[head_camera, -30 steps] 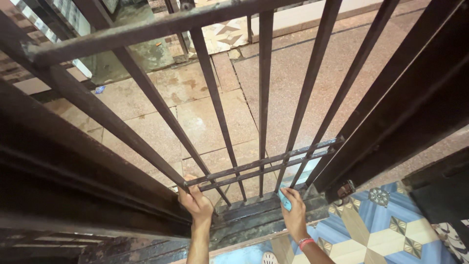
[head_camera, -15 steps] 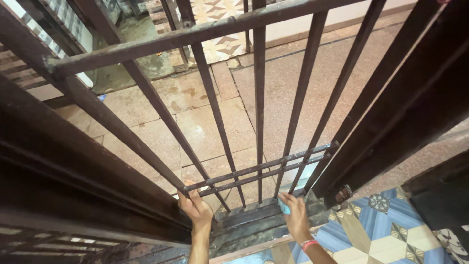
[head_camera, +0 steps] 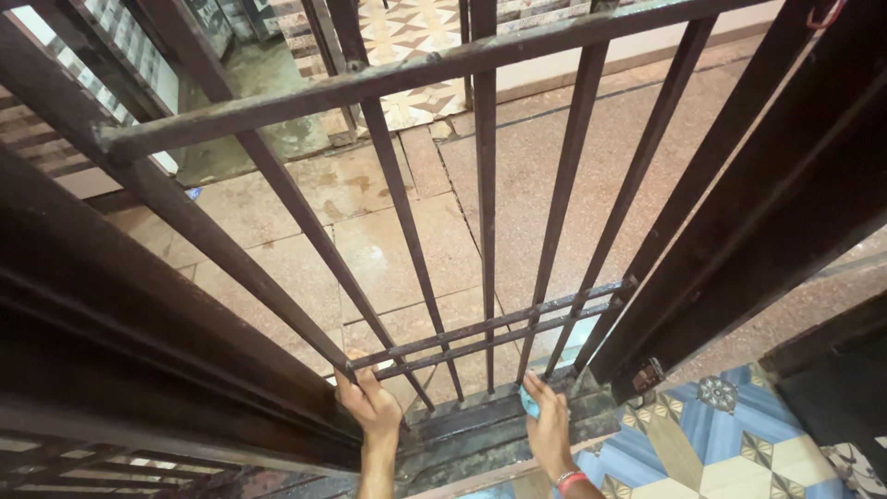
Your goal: The person wipes the bars and frame of a metal gate using a cloth.
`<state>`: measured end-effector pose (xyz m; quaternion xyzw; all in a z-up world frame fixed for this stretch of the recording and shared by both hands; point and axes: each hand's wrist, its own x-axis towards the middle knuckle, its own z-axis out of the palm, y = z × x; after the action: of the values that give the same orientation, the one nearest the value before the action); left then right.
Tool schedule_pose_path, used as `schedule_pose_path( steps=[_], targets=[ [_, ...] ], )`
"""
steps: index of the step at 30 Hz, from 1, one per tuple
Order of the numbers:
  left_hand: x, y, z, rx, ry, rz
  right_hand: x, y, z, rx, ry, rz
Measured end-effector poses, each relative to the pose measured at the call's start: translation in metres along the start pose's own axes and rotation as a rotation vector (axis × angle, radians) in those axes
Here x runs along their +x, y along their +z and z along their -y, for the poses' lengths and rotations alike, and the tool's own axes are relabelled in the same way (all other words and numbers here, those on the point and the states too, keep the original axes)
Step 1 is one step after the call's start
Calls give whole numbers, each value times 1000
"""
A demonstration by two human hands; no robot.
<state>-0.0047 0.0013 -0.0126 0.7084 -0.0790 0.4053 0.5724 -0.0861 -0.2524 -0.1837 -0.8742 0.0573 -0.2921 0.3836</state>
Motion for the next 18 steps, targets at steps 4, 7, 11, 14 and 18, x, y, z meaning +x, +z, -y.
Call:
schedule_pose_path(
  steps=[4,7,11,14,18],
  targets=[
    [1,-3,3,-35,-13,15,5,-30,-3,36,364,207],
    [1,-2,1,-35,2,28,6,-49,-9,90,473,56],
    [1,2,0,-37,19,1,6,-43,-10,-14,218,36],
    [1,2,-5,-24,-13,13,6,-31,-8,-34,254,128],
    [2,2,-7,-21,1,16,15,-44,-16,-38,70,110]
  ],
)
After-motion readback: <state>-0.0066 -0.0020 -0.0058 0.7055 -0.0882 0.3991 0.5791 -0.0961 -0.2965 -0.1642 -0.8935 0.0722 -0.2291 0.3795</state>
